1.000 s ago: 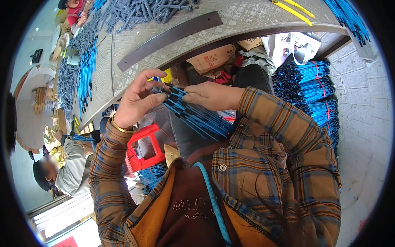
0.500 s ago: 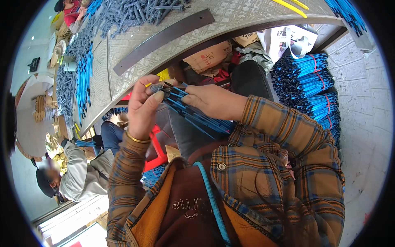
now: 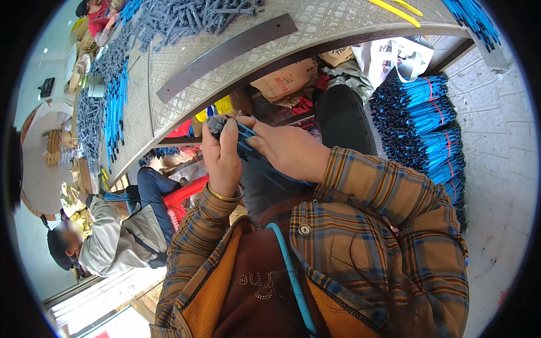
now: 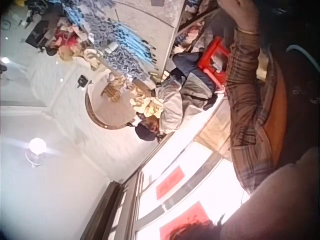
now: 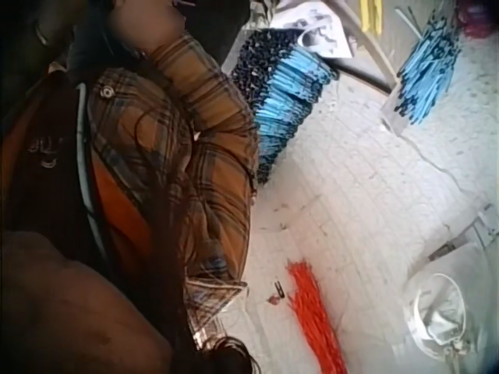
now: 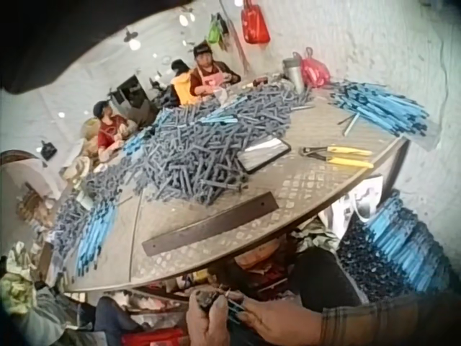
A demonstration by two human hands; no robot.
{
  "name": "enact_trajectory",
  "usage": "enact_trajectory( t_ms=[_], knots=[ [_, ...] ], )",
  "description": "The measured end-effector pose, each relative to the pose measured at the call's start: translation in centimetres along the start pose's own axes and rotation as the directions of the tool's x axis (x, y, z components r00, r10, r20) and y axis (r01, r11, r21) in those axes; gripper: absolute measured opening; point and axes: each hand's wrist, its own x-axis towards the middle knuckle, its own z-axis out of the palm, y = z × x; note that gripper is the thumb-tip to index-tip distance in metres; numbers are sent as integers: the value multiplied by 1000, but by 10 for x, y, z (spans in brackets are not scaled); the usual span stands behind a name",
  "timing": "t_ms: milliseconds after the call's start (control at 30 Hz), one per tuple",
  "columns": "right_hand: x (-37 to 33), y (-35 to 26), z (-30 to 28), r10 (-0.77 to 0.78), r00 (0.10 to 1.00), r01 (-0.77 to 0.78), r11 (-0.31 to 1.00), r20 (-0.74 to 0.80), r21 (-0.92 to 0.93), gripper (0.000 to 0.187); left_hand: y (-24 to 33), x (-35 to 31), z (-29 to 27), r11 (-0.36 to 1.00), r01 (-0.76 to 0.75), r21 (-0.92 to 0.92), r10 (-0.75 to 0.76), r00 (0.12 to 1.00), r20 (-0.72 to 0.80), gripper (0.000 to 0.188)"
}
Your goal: The person bundles small blue plastic parts and secures or trims them with pliers or wire cutters.
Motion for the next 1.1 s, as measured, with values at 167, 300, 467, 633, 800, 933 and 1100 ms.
enact_trajectory(
  t_ms=[167, 300, 467, 633, 800, 933, 1100],
  knots=[
    [0, -3, 4, -13, 997, 15, 1000, -72, 23, 24, 2, 5, -4, 979, 66, -192, -62, 998, 27, 19],
    [0, 3, 5, -122, 979, 127, 992, -166, 19, 18, 0, 13, -13, 897, 110, -428, -46, 986, 158, 19],
    [16, 10, -11, -169, 986, 169, 975, 9, -145, 13, -5, 11, -16, 874, 163, -458, -91, 980, 175, 22],
    [19, 9, -9, -198, 977, 213, 935, 79, -285, 12, -12, 14, -17, 834, 129, -537, 0, 972, 234, 25],
    [19, 12, -1, -223, 972, 235, 906, 74, -351, 11, -9, 13, -17, 845, 131, -518, -13, 974, 225, 25],
    [17, 22, 6, -347, 937, 334, 872, 30, -358, 14, -6, 10, -18, 934, 127, -335, -64, 979, 192, 23],
    [10, 23, 9, -418, 909, 394, 856, 2, -334, 22, 6, 2, -17, 924, 178, -338, -115, 973, 198, 23]
  ],
)
